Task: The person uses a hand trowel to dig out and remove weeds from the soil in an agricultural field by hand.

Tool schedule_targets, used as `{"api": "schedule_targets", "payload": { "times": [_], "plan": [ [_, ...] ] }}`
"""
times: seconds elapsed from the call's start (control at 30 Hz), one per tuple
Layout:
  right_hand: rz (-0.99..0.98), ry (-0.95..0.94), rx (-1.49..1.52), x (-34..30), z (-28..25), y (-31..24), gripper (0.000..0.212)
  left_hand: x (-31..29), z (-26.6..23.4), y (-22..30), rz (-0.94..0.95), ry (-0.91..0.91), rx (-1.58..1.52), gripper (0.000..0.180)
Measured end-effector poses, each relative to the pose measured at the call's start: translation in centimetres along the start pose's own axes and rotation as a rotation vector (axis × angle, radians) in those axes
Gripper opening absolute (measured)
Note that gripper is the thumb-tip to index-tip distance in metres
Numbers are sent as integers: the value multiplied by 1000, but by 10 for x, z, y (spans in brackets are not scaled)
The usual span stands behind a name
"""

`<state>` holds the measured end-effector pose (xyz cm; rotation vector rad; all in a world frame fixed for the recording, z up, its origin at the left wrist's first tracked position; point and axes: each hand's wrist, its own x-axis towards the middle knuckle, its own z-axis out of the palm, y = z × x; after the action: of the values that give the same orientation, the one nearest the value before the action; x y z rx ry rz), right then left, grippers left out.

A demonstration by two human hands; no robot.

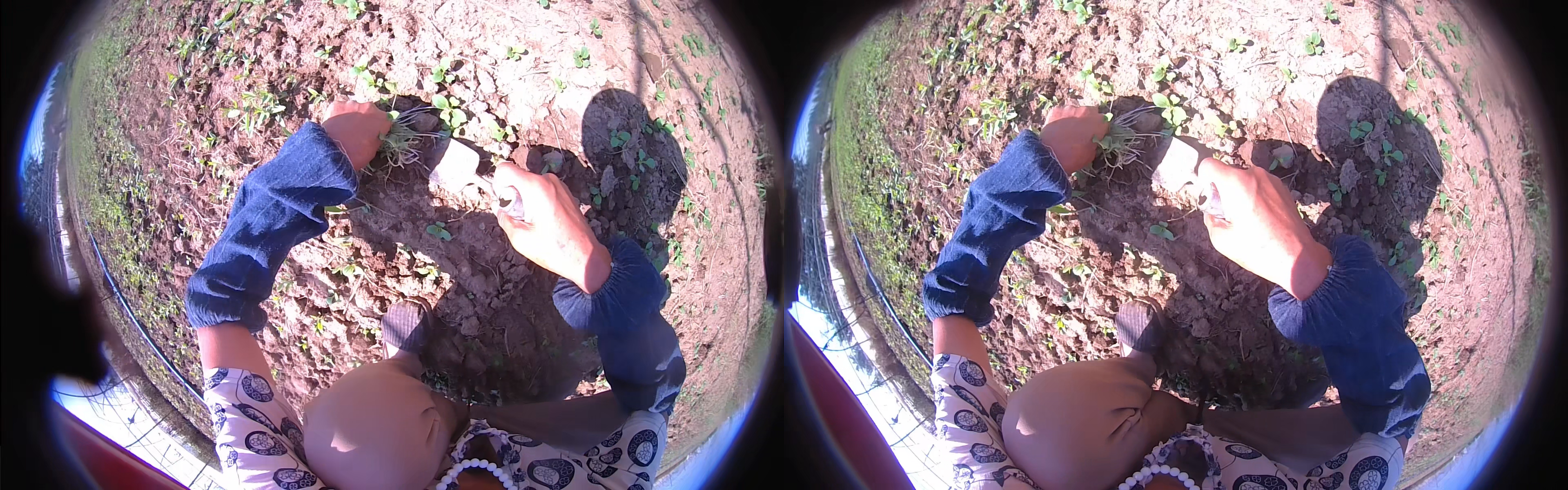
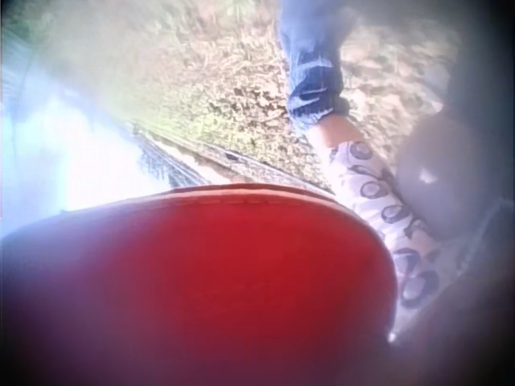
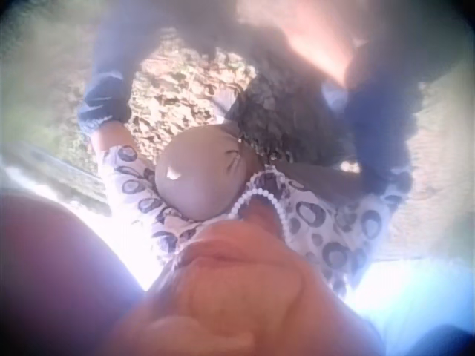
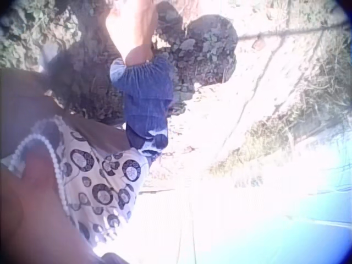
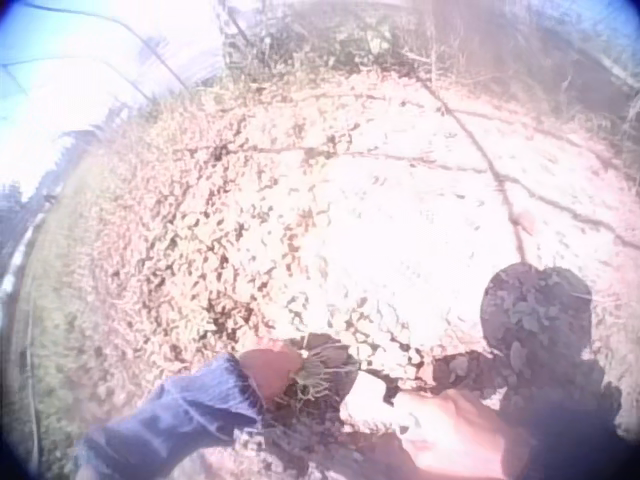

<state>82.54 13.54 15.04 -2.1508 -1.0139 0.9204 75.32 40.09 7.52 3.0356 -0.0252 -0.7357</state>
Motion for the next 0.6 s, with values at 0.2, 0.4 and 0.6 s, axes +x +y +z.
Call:
{"api": "schedule_targets", "payload": {
  "times": [0.2, 0.4, 0.6],
  "plan": [
    [-54, 50, 137, -1, 15, 8, 19, -17, 13, -1, 21, 76, 44, 10],
    [-57, 88, 109, -3, 7, 6, 17, -57, -12, -4, -16, 228, -578, 21],
    [13, 6, 122, 1, -14, -8, 13, -77, -12, -19, 114, 345, -302, 30]
  ]
}}
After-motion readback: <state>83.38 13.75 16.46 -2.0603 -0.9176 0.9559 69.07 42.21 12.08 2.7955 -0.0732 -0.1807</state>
